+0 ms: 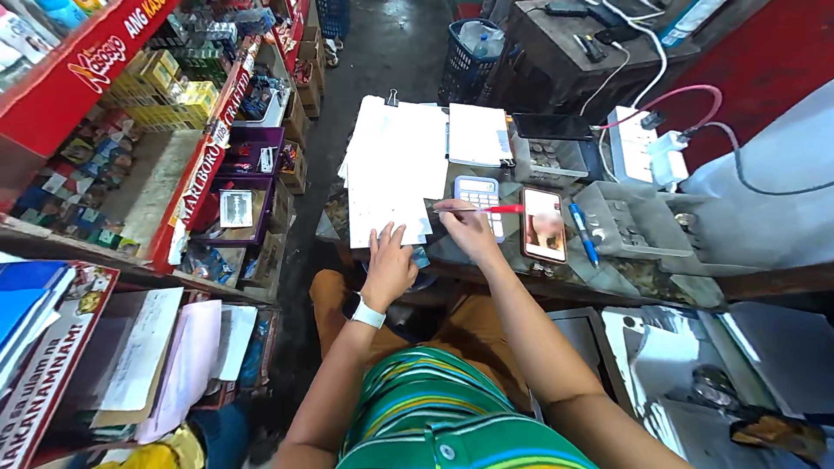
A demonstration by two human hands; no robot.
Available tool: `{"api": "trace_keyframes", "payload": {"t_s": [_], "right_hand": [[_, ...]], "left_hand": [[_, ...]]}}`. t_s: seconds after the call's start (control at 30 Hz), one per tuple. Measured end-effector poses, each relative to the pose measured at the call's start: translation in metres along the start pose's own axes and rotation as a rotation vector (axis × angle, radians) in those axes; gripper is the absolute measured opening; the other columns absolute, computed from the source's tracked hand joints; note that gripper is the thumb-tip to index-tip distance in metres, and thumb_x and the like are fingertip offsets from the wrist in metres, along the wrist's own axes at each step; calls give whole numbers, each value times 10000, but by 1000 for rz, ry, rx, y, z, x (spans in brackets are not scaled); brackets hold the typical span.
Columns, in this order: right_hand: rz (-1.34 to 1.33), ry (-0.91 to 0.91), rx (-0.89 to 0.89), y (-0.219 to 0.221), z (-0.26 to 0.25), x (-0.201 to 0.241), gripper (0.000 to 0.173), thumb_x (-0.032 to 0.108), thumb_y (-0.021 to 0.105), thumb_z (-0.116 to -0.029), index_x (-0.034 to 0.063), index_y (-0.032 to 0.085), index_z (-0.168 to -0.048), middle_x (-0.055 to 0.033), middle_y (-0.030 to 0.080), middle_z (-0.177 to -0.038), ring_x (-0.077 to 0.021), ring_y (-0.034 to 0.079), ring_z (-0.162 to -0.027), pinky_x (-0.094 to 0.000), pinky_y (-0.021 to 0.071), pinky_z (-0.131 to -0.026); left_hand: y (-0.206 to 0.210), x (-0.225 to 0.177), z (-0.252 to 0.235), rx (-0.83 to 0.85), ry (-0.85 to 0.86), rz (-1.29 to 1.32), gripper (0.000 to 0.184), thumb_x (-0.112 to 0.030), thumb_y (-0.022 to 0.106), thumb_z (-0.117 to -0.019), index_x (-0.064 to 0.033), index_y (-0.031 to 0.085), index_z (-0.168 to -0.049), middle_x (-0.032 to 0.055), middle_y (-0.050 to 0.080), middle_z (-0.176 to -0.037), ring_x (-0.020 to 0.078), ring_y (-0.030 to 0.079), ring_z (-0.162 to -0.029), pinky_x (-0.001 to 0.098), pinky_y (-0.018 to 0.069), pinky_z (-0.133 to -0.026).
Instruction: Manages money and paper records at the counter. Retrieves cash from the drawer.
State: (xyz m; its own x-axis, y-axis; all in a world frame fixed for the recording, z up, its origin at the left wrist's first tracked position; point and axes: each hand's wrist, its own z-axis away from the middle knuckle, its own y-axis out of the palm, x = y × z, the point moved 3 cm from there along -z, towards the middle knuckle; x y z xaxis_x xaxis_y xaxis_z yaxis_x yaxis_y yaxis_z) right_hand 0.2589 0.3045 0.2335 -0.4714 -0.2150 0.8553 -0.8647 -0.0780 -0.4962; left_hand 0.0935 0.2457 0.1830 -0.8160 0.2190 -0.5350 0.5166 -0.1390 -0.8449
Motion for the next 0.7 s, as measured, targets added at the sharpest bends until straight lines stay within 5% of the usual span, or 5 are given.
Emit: {"api": "trace_keyframes", "payload": {"t_s": [0.1,0.37,0.5,0.63,0.7], "right_hand": [[-6,41,47,26,-19,-1,165,95,605,-992,-7,655,-1112,-144,673,-842,-212,613,-695,-420,516,-664],[231,-31,125,50,-46,-5,214,101,604,-1002,-32,700,-1140,-209,717,-919,-332,673,-781,-521,535,-769],[157,-61,226,55,-45,-7,207,123,635,-1007,-6,713,-1149,-174,725,-942,-272,676,-808,-472,549,-796],[394,-118,97,36,-34,3,195,87,647,-952,-25,724,-1093,-216,724,-899,-401,702,-882,-606,530,-846],[358,-165,16,28,-22,3,168,58,660,-946,-26,726,-1075,-207,716,-872,-375,695,-809,-577,545,-779]], "left_hand": [[2,-3,5,4,-10,-19,239,-163,597,-964,-7,751,-1057,178,386,-1624,367,294,-1532,633,135,-1233],[13,-3,9,-90,53,-77,238,-144,587,-957,-9,759,-1053,183,452,-1580,393,338,-1511,658,155,-1222],[21,-2,12,-135,73,-62,211,-112,595,-946,3,761,-1008,204,475,-1558,418,335,-1510,695,140,-1216],[19,-7,14,-47,-2,-117,247,-139,560,-966,-15,754,-1057,155,375,-1637,362,324,-1520,603,184,-1224],[20,-11,14,-42,-4,-148,239,-132,569,-962,-3,750,-1050,181,369,-1633,381,350,-1499,571,235,-1211]]}}
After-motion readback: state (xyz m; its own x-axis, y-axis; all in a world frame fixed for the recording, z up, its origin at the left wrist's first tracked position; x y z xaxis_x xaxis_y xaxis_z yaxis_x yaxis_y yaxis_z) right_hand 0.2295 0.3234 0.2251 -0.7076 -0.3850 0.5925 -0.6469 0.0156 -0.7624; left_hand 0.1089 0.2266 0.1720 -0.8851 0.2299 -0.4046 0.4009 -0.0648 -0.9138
